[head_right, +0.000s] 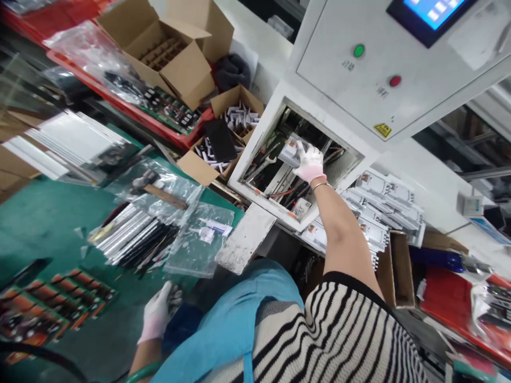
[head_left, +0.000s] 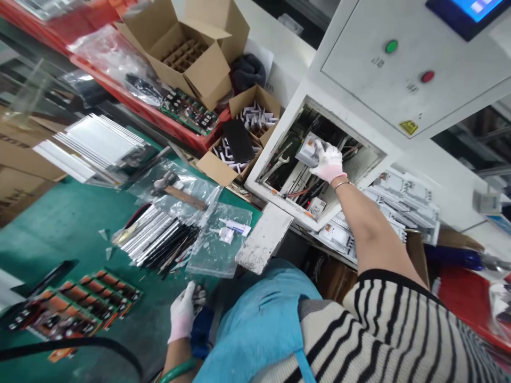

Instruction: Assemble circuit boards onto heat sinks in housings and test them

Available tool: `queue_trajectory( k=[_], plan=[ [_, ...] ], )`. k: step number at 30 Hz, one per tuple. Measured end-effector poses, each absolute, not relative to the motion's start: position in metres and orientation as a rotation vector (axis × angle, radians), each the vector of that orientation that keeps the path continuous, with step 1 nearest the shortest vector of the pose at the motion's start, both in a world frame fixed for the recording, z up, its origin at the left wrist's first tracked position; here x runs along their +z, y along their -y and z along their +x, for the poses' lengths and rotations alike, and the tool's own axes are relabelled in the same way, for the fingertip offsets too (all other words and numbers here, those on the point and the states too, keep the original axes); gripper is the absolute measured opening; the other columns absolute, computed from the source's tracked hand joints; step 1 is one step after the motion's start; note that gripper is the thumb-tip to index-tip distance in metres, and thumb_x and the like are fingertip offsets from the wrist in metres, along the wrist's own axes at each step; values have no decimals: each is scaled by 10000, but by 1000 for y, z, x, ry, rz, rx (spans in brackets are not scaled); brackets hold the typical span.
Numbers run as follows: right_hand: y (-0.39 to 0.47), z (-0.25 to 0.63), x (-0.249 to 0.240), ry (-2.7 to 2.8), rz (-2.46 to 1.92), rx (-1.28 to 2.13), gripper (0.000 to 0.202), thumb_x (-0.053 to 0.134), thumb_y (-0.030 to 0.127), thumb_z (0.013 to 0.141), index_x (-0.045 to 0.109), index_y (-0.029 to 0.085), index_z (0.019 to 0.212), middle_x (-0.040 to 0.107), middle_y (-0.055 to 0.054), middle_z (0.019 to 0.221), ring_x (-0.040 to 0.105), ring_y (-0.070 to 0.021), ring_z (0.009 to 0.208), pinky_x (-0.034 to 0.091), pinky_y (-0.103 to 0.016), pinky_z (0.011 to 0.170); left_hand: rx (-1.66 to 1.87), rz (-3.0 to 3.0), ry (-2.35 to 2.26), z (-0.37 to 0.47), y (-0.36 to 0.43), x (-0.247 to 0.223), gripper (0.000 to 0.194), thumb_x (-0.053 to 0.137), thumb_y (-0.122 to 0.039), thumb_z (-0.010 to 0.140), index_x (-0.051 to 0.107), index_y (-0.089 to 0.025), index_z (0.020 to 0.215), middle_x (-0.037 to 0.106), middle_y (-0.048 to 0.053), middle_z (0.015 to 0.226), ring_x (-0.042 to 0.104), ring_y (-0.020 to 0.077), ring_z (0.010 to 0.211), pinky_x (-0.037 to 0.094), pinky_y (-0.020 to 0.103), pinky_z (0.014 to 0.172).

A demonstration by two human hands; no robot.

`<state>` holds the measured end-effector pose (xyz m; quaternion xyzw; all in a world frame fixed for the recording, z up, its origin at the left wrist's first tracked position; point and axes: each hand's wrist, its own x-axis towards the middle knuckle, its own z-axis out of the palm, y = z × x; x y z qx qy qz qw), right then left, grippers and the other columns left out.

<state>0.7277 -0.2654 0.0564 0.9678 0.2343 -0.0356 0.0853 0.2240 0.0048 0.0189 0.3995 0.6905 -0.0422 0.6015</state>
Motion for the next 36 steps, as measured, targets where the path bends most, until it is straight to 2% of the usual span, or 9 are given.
queue_trajectory(
  k=[4, 11, 14, 19, 27, 32, 36],
  plan=[
    [263, 763, 50, -605, 2864, -107, 1142, 719, 603, 688, 131, 148, 1556, 337, -265, 1439, 395, -414, 1208, 345, -522, 957, -108, 890, -1677, 227, -7, 18, 476, 696, -515, 513, 588, -128, 768, 584, 23, 561, 484, 116, 416, 313, 194, 382],
    [260, 795, 38, -458, 2872, -83, 1183, 710, 657, 666, 141, 113, 1550, 339, -284, 1435, 413, -408, 1192, 351, -506, 950, -84, 832, -1737, 228, -10, 12, 494, 755, -489, 413, 602, -129, 714, 590, 34, 544, 489, 125, 429, 330, 206, 379],
    [259, 794, 27, -428, 2870, -62, 1143, 720, 593, 685, 140, 127, 1553, 350, -274, 1431, 414, -395, 1202, 339, -498, 969, -75, 817, -1746, 228, -11, 10, 484, 773, -467, 400, 613, -125, 704, 600, 43, 550, 497, 129, 439, 347, 211, 382],
    [262, 784, 9, -473, 2844, -81, 1024, 710, 482, 729, 184, 166, 1549, 340, -256, 1458, 355, -396, 1278, 260, -538, 1036, -69, 823, -1759, 224, -12, 5, 450, 743, -492, 468, 618, -139, 717, 575, 22, 540, 510, 148, 429, 377, 237, 370],
    [274, 803, -3, -468, 2830, -104, 1109, 706, 621, 720, 131, 176, 1557, 303, -254, 1464, 351, -400, 1266, 258, -538, 1025, -90, 866, -1797, 224, -11, 3, 464, 732, -517, 476, 627, -142, 730, 588, 24, 548, 514, 152, 428, 370, 233, 363],
    [282, 821, -13, -472, 2814, -159, 1206, 702, 689, 692, 96, 100, 1553, 317, -295, 1434, 370, -409, 1238, 278, -548, 1016, -101, 884, -1814, 227, -9, 6, 482, 726, -519, 429, 613, -143, 709, 578, 17, 526, 490, 140, 411, 361, 234, 366],
    [283, 811, -16, -477, 2811, -106, 1138, 638, 691, 749, 93, 103, 1557, 252, -287, 1506, 303, -423, 1317, 239, -604, 1053, -112, 921, -1817, 226, -7, 4, 520, 718, -520, 372, 609, -147, 717, 592, 24, 538, 508, 154, 422, 378, 251, 365]
  ],
)
